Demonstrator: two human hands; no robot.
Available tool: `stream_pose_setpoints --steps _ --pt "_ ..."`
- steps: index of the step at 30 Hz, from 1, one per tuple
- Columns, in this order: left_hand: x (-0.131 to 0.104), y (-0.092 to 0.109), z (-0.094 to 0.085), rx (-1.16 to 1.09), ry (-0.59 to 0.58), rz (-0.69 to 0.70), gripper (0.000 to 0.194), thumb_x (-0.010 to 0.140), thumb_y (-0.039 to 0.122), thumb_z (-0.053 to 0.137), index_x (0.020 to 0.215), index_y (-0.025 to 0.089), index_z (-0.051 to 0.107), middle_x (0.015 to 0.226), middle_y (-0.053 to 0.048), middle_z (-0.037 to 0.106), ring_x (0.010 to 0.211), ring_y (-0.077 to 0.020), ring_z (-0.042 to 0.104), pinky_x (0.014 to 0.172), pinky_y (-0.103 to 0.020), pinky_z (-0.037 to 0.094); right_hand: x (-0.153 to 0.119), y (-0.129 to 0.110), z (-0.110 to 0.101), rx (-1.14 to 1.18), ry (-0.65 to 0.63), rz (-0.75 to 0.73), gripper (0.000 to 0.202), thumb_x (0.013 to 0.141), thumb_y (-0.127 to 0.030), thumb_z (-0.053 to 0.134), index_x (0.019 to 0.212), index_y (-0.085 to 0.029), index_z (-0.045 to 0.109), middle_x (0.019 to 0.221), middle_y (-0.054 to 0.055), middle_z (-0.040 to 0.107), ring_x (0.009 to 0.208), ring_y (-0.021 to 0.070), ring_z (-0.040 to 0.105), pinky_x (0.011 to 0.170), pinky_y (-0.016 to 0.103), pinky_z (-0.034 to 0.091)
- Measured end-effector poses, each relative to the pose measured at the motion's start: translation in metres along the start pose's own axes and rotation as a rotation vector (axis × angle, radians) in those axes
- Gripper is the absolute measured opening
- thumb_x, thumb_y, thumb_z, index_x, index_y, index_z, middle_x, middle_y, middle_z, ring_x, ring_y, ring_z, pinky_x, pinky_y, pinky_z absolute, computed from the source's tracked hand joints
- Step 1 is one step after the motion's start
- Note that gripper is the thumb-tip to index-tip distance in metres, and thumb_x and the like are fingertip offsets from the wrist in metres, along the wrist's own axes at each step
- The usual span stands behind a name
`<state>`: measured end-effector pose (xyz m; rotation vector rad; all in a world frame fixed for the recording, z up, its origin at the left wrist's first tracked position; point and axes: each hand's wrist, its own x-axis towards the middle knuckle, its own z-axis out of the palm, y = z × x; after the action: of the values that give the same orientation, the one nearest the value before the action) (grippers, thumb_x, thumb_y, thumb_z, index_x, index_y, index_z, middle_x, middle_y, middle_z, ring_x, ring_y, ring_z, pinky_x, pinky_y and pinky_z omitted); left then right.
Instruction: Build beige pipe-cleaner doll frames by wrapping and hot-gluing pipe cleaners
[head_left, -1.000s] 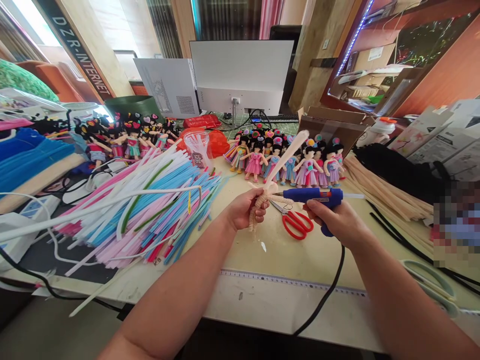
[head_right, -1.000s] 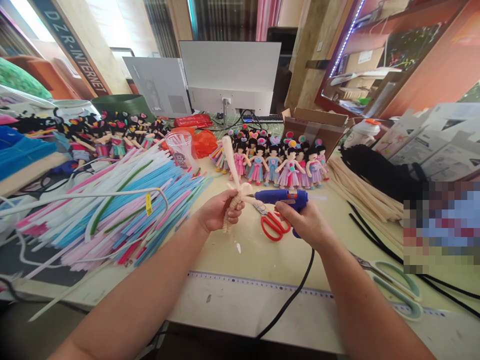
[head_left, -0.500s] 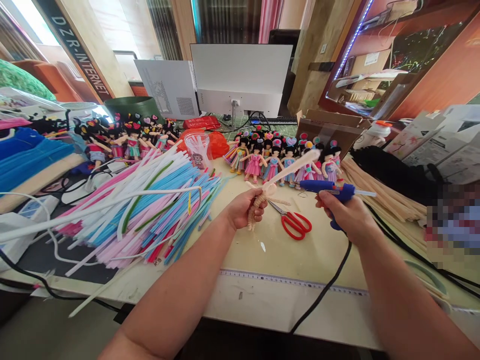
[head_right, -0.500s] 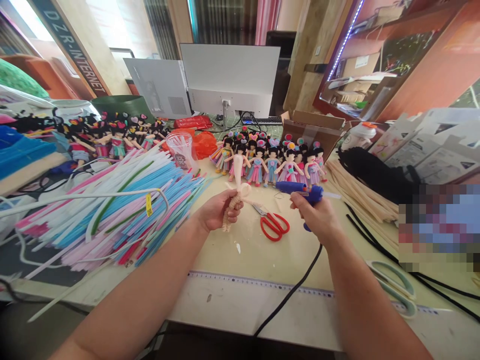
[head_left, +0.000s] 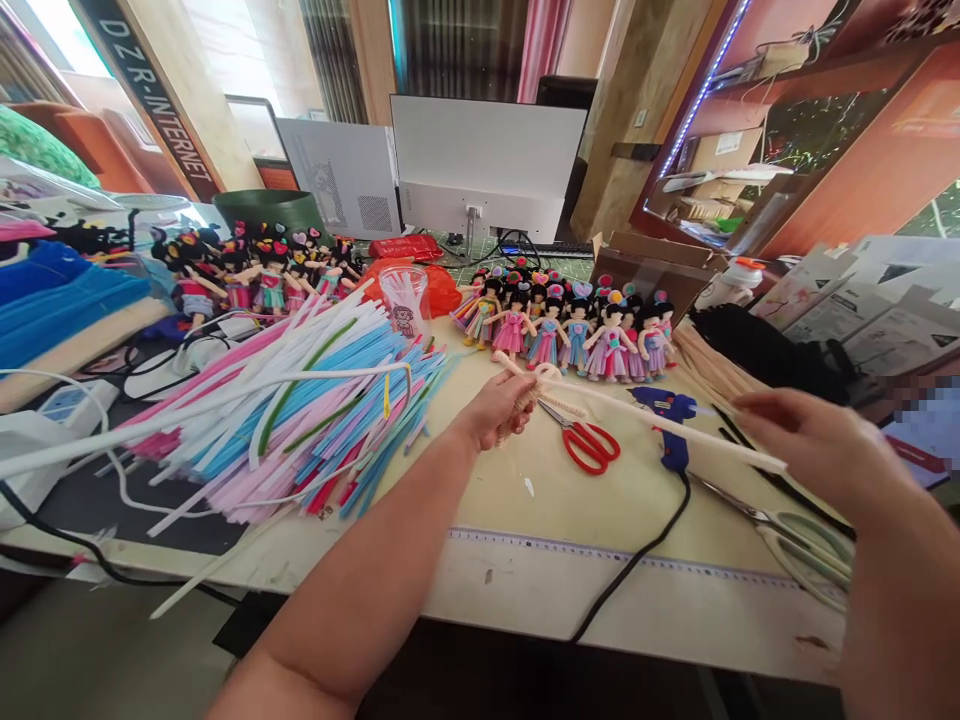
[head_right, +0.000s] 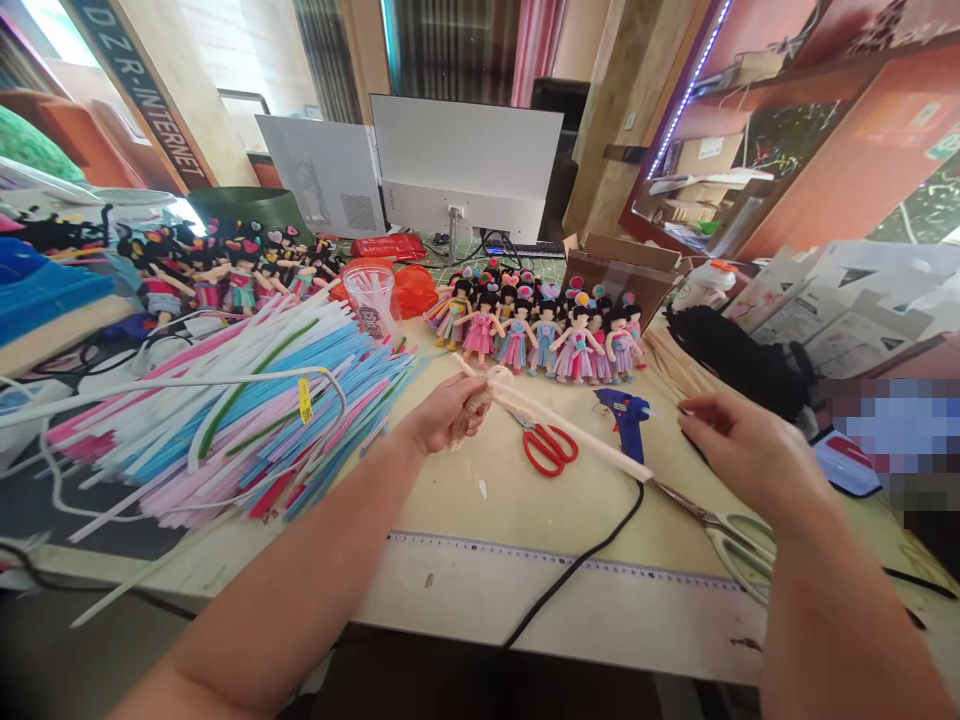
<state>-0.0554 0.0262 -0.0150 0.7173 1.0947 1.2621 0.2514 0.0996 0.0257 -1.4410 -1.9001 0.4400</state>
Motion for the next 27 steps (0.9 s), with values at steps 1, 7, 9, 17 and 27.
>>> stream_pose_setpoints --steps 1,7,9,17,27 --pt "0.001 -0.002 0.001 0.016 0.012 0.009 0.014 0.093 0.028 0.050 0.081 0.021 0.049 0.054 0.005 0.047 0.035 -0.0058 0.037 0.035 -0.015 0.026 -0.004 -0.014 -0.003 0.042 0.013 0.029 0.015 0.068 -0.038 0.072 0.074 -0.024 0.071 0.068 0.011 0.068 0.054 0.0182 0.052 0.052 0.034 0.038" --pt "0.007 -0.014 0.003 0.153 0.056 0.094 0.021 0.091 0.026 0.056 0.074 0.020 0.045 0.053 0.006 0.045 0.035 -0.0046 0.035 0.036 -0.017 0.025 -0.019 -0.095 0.045 0.210 -0.458 -0.178 0.038 0.072 -0.057 0.067 0.080 -0.020 0.065 0.069 0.004 0.066 0.059 0.0155 0.056 0.053 0.027 0.042" --pt "0.007 -0.016 0.002 0.189 0.054 0.124 0.020 0.091 0.025 0.055 0.074 0.020 0.045 0.053 0.006 0.045 0.036 -0.0048 0.036 0.037 -0.017 0.025 -0.018 -0.103 0.065 0.138 -0.493 -0.213 0.033 0.070 -0.050 0.071 0.083 -0.020 0.065 0.065 0.001 0.065 0.057 0.0141 0.054 0.051 0.025 0.038" --pt "0.008 -0.016 0.001 0.209 0.076 0.082 0.019 0.093 0.029 0.054 0.078 0.020 0.046 0.057 0.005 0.048 0.039 -0.0057 0.038 0.039 -0.018 0.028 -0.018 -0.093 0.090 0.018 -0.382 -0.312 0.010 0.078 -0.031 0.060 0.076 -0.022 0.064 0.060 0.000 0.063 0.057 0.0142 0.054 0.054 0.026 0.035" --pt "0.006 -0.012 0.004 0.165 0.115 -0.010 0.019 0.096 0.025 0.046 0.078 0.021 0.043 0.058 0.004 0.049 0.040 -0.0067 0.040 0.041 -0.018 0.030 -0.025 -0.089 0.105 -0.046 -0.259 -0.516 0.014 0.085 -0.025 0.054 0.075 -0.020 0.063 0.074 0.005 0.064 0.065 0.0159 0.054 0.060 0.027 0.036"
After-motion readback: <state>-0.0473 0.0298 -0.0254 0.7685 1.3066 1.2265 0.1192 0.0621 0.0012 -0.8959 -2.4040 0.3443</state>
